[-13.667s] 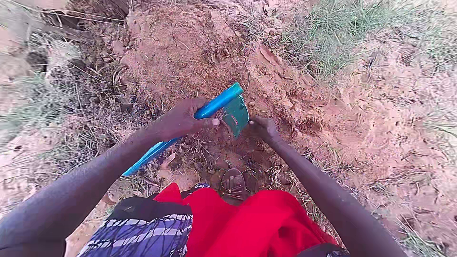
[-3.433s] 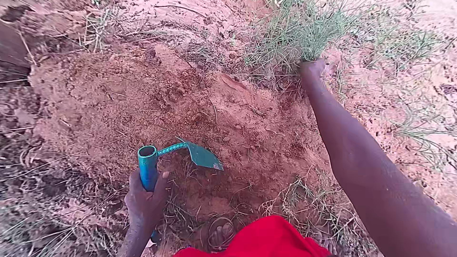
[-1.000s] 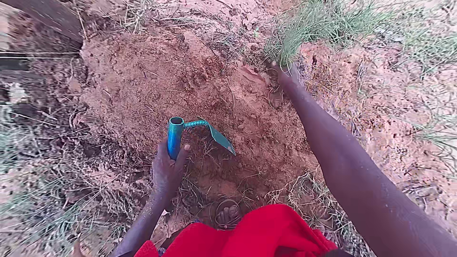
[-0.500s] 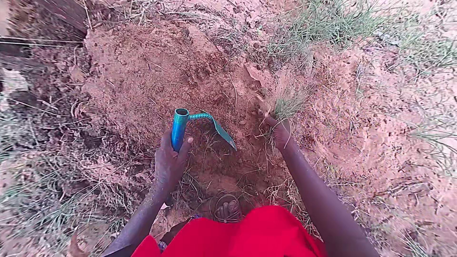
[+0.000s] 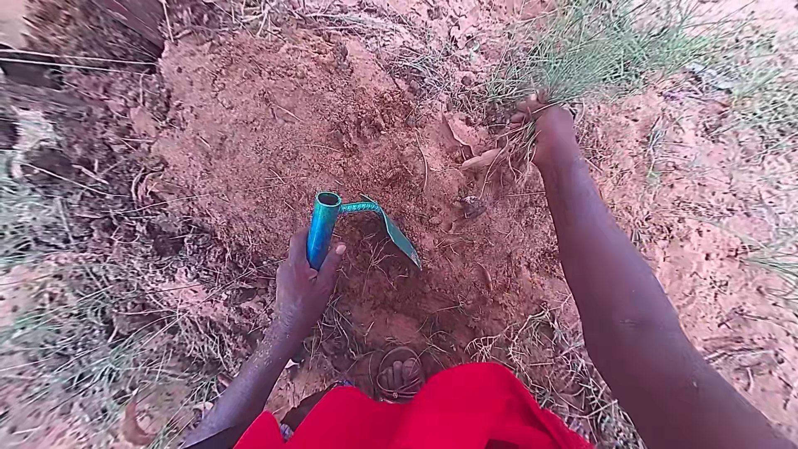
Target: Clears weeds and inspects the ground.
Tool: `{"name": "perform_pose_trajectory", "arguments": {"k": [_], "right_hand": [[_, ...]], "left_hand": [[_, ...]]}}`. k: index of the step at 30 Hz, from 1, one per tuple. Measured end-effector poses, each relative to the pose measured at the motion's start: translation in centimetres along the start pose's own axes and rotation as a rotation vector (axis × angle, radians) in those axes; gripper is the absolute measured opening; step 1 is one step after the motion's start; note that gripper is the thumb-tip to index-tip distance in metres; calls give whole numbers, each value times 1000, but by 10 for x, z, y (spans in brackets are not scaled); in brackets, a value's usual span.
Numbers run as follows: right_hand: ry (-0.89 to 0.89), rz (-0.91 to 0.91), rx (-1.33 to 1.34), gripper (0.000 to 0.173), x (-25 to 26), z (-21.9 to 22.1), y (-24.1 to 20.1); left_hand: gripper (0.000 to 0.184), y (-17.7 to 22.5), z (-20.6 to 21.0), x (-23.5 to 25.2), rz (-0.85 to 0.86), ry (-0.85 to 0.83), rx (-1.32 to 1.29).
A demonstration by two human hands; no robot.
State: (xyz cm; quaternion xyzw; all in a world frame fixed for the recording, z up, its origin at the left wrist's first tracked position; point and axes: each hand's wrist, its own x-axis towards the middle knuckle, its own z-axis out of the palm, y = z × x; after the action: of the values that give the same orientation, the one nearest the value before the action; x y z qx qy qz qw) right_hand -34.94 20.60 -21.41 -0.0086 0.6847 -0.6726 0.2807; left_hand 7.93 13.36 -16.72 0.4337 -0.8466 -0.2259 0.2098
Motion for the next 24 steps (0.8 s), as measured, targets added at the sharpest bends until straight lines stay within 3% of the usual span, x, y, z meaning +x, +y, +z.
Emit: {"name": "perform_pose_trajectory", "arguments": {"k": [3, 6, 10, 14, 16, 20, 24], "right_hand": [[-27, 119, -342, 31, 32, 18, -19], [-36, 79, -567, 44, 47, 37, -31], [82, 119, -453, 52, 59, 67, -33], [135, 96, -482, 78, 52, 92, -34], [112, 62, -549, 73, 42, 103, -38], [142, -172, -684, 52, 58, 114, -18], [32, -323, -417, 52, 57, 89, -9]], "left_hand": [[60, -2, 0, 1, 1, 6, -12], [61, -2, 0, 1, 16, 15, -13], [60, 1, 1, 0, -12, 19, -10], [60, 2, 0, -1, -22, 13, -4], [60, 3, 0, -1, -23, 22, 2], [60, 3, 0, -1, -18, 18, 15], [60, 0, 1, -2, -16, 22, -6]]}}
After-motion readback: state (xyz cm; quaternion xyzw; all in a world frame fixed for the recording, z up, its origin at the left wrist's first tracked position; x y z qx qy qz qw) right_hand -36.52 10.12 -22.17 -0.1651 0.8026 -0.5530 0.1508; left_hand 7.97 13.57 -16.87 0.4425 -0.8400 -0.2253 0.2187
